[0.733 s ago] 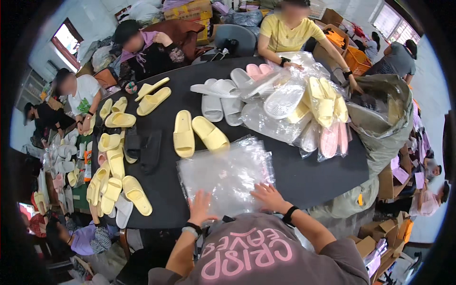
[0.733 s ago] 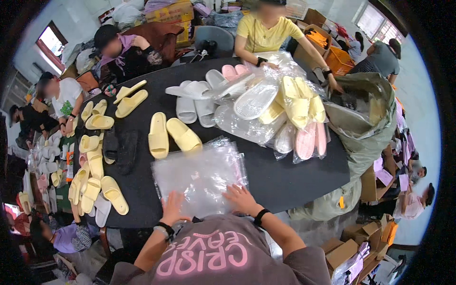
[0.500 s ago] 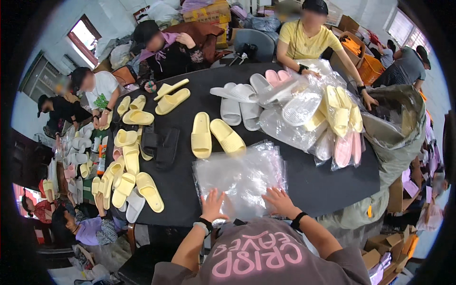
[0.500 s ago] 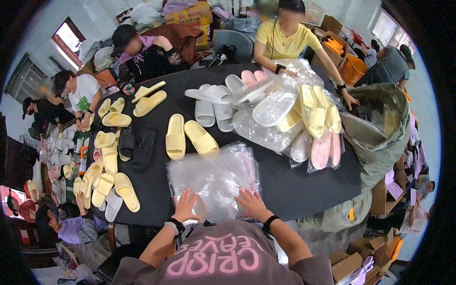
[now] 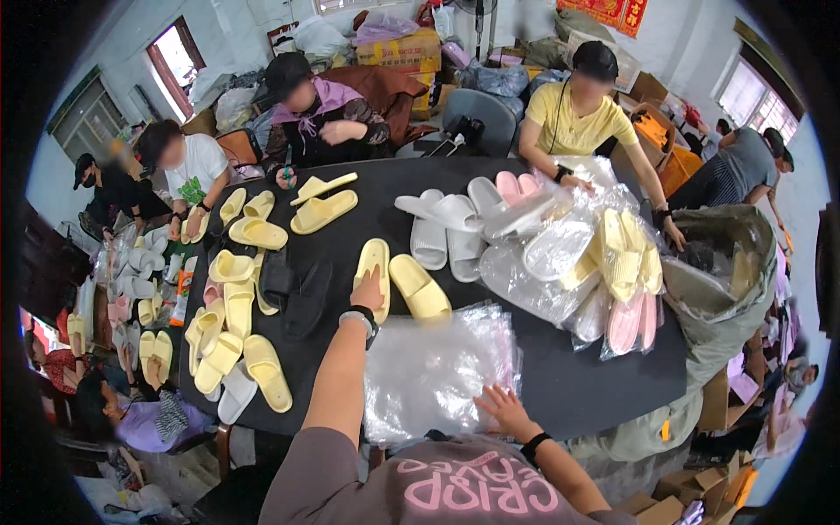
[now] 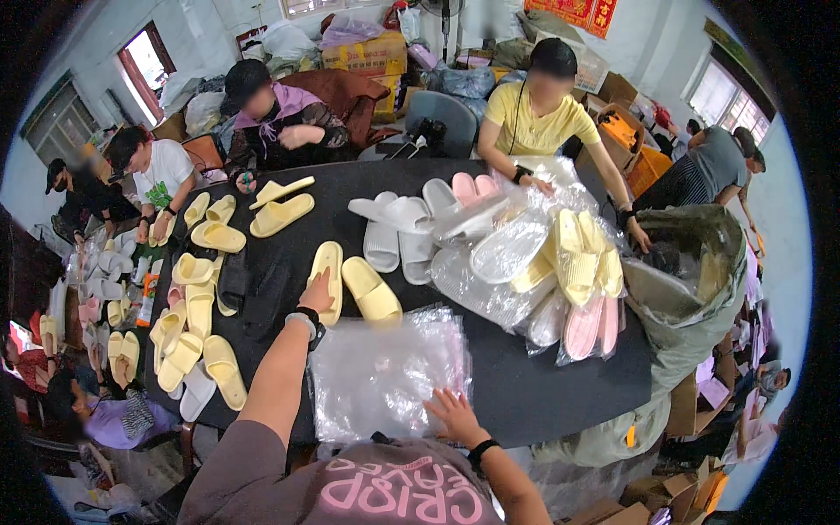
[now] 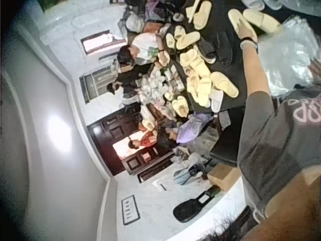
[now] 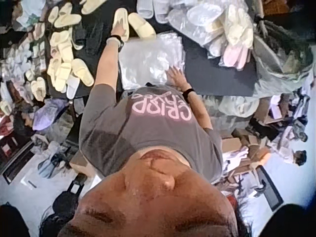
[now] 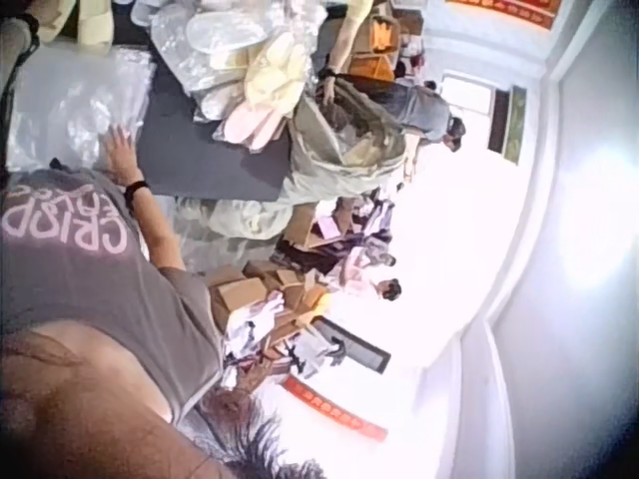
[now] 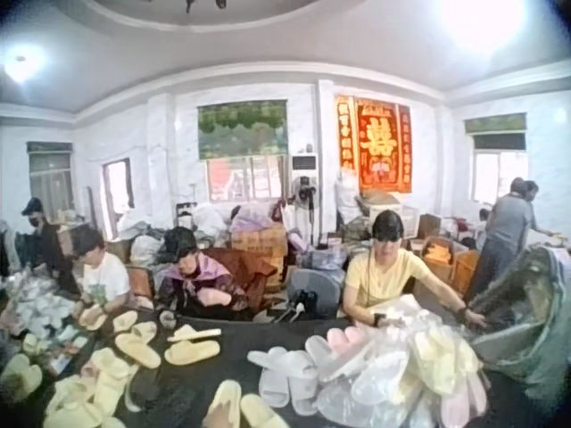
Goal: The person repeatedly picks pairs of slippers from a table, places them into clear plastic bags, and sets the packaged pairs aside. The task continues with multiple colors of slippers handled one pair at a time.
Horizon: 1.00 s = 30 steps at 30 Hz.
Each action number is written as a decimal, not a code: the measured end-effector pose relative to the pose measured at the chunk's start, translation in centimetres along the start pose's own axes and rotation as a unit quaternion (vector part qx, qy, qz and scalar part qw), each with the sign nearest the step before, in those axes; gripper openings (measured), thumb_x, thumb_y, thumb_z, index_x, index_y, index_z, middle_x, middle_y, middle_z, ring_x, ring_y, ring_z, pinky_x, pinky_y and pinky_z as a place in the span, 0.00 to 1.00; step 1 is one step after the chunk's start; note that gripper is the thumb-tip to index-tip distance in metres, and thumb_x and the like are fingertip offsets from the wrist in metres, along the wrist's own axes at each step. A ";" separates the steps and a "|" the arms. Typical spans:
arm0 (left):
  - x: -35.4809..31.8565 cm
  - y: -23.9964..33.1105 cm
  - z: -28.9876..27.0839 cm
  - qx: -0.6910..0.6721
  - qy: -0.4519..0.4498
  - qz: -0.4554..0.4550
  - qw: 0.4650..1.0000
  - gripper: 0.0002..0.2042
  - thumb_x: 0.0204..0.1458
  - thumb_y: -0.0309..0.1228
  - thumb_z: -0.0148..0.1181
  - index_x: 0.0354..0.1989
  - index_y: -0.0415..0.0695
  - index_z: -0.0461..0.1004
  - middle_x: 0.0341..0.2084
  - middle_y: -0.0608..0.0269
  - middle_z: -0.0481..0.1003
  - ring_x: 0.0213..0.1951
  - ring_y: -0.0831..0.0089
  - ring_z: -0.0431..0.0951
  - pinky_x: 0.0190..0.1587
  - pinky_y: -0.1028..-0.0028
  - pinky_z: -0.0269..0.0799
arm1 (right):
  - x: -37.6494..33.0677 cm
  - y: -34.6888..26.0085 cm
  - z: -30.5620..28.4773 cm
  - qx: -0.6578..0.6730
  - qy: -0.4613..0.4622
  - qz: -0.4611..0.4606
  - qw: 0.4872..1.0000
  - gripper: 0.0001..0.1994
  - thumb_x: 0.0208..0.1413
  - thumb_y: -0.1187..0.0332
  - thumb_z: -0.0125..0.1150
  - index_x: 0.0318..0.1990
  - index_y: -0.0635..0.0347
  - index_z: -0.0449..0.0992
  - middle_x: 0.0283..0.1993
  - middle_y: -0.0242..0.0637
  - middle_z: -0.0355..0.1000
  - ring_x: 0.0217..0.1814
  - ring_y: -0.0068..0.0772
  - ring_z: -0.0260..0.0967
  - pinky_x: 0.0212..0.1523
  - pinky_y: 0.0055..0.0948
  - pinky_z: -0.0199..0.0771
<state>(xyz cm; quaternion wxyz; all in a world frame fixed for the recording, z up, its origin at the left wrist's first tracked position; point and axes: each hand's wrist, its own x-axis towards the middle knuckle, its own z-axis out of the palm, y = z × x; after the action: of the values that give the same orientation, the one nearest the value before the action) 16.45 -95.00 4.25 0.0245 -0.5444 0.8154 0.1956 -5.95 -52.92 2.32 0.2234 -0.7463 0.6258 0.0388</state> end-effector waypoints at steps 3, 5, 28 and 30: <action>1.3 -0.1 0.9 0.017 -0.030 0.012 0.999 0.36 0.45 0.24 0.57 0.65 0.52 0.51 0.52 0.45 0.64 0.47 0.51 0.74 0.46 0.59 0.72 | 0.3 0.1 -0.8 0.006 -0.008 0.006 1.000 0.49 0.35 0.52 0.71 0.68 0.34 0.48 0.72 0.40 0.42 0.73 0.49 0.38 0.68 0.52 0.43; 1.6 -0.4 0.6 -0.043 0.041 0.014 0.998 0.24 0.45 0.23 0.56 0.53 0.49 0.62 0.43 0.48 0.70 0.44 0.49 0.74 0.43 0.57 0.71 | 0.5 0.0 -0.2 0.005 -0.011 0.004 1.000 0.49 0.36 0.52 0.71 0.68 0.34 0.48 0.72 0.40 0.42 0.73 0.48 0.38 0.69 0.51 0.42; -4.9 -2.0 -5.5 -0.045 0.171 0.186 0.967 0.40 0.43 0.28 0.63 0.65 0.40 0.50 0.65 0.40 0.45 0.64 0.45 0.51 0.64 0.60 0.51 | 0.5 0.8 -3.8 0.136 0.100 0.017 0.985 0.40 0.43 0.61 0.67 0.66 0.43 0.55 0.70 0.43 0.47 0.71 0.47 0.44 0.66 0.49 0.49; -10.8 1.7 -2.4 -0.042 0.102 0.154 0.982 0.41 0.42 0.32 0.65 0.65 0.40 0.50 0.64 0.42 0.48 0.64 0.46 0.50 0.65 0.58 0.49 | 0.3 1.2 -3.7 0.148 0.163 0.098 0.971 0.38 0.44 0.61 0.66 0.65 0.46 0.55 0.69 0.45 0.48 0.70 0.49 0.46 0.66 0.47 0.50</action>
<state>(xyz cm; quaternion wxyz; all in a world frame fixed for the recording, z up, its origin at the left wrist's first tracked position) 19.75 -85.77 9.73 -0.1120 -0.4294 0.8789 0.1750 -7.85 -54.74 5.16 0.2212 -0.6366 0.7224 -0.1549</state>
